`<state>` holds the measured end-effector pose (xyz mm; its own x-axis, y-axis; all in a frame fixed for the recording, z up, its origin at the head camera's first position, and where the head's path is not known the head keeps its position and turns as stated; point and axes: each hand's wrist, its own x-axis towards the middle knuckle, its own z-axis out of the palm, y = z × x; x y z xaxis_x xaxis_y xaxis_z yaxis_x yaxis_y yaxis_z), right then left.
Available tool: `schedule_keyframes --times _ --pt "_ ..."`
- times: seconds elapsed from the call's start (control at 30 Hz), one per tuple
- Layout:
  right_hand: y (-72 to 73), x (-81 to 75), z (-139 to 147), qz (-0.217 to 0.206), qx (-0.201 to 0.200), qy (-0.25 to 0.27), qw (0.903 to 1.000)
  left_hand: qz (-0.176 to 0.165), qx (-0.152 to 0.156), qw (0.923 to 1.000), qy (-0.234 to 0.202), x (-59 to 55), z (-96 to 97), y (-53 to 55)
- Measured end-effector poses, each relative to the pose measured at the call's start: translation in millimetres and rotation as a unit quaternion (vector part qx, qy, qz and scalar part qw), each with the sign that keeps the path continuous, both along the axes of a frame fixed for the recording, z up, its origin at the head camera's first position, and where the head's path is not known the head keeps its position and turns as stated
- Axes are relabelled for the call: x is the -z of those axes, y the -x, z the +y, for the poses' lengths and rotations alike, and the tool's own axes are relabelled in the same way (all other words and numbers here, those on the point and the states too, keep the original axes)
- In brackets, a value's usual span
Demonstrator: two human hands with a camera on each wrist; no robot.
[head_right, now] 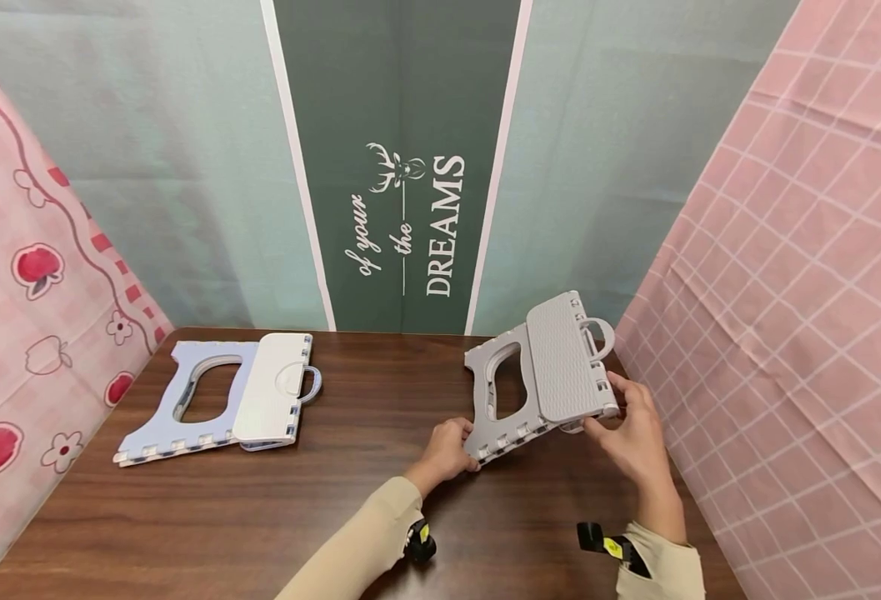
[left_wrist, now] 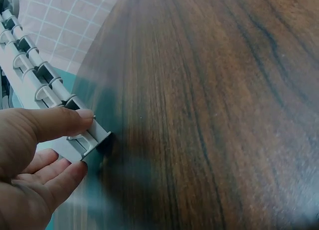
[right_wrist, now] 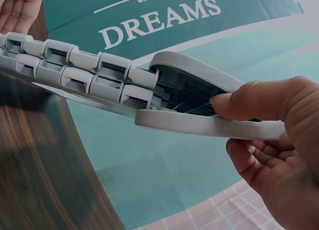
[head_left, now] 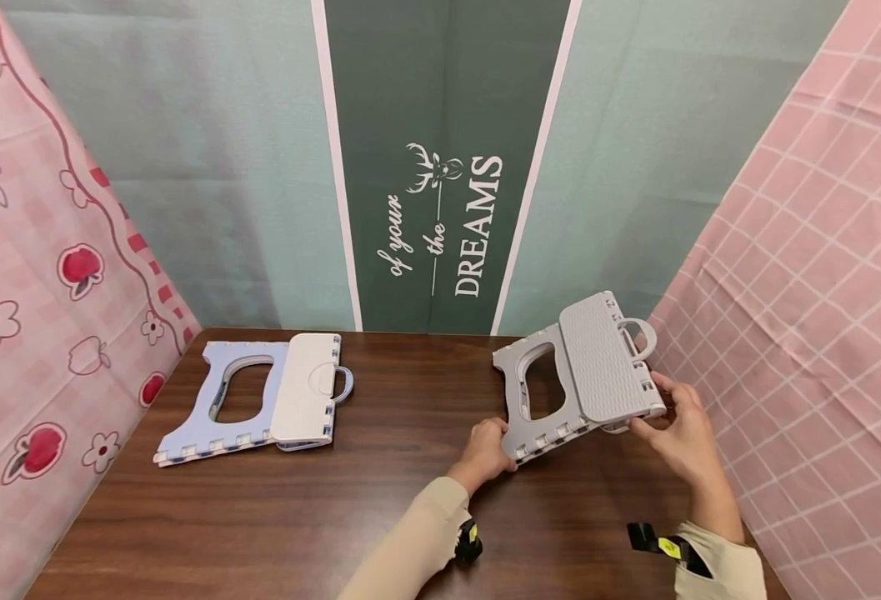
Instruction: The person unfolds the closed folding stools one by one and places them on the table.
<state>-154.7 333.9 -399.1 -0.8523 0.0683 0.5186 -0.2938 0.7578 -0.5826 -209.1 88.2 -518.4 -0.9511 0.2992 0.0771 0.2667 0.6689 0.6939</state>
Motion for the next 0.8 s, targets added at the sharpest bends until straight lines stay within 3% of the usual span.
schedule_keyframes --times 0.37,0.8 --pt "-0.4 -2.8 -10 0.027 -0.001 0.028 0.9992 -0.002 0.005 0.9996 -0.027 1.2 1.9 -1.8" --pt "3.5 -7.2 -17 0.076 0.009 -0.015 0.9969 -0.037 0.024 0.9978 -0.049 0.1 3.8 0.1"
